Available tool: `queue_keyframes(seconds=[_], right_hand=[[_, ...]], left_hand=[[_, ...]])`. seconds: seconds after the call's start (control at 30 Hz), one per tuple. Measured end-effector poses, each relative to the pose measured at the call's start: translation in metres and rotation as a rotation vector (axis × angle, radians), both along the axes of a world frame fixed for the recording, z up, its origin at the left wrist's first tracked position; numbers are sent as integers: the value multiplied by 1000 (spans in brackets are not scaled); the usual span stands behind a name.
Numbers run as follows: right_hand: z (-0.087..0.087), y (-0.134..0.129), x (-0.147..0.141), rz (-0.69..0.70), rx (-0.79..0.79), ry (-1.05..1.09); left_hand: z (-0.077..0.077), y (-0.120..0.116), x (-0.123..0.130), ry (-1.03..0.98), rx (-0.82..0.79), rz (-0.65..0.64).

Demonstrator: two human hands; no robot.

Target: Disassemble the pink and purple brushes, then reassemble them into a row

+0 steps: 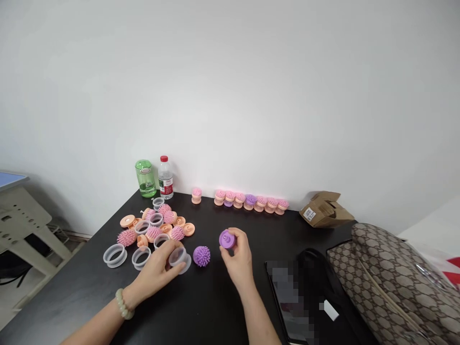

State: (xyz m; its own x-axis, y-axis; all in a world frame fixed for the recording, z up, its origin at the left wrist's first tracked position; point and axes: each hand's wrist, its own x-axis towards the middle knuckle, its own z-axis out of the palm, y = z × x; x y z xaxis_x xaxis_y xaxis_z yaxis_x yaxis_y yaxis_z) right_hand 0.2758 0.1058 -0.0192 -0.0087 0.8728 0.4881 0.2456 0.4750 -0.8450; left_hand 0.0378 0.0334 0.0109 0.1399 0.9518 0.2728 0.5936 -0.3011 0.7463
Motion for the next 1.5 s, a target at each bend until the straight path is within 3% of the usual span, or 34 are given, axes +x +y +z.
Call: queue_keyframes(seconds=[0.1, 0.2, 0.37, 0.6, 0.8, 1.0, 1.17, 1.33, 1.5], right_hand=[[-9, 14, 15, 131, -237, -43], [-7, 14, 18, 228, -297, -135], [-2, 7, 15, 277, -327, -446], [-6, 0, 3, 340, -254, -592], [-2, -9, -12, 385, -225, -607], [-9, -13, -26, 400, -132, -456], [-8, -12, -28, 446, -150, -399], [0, 10, -18, 359, -115, -388], [5, 60, -30, 163, -64, -396]], left_hand=[[-2, -3, 3, 175, 74, -19], [-9, -4, 4, 306, 96, -33], [-17, -5, 5, 394, 104, -61], [-25, -3, 9, 428, 92, -35], [-27, 0, 7, 436, 128, -12], [-25, 1, 4, 394, 203, 33], [-25, 3, -1, 392, 225, 49], [-20, 1, -1, 365, 288, 69], [-10, -3, -4, 269, 359, 124]])
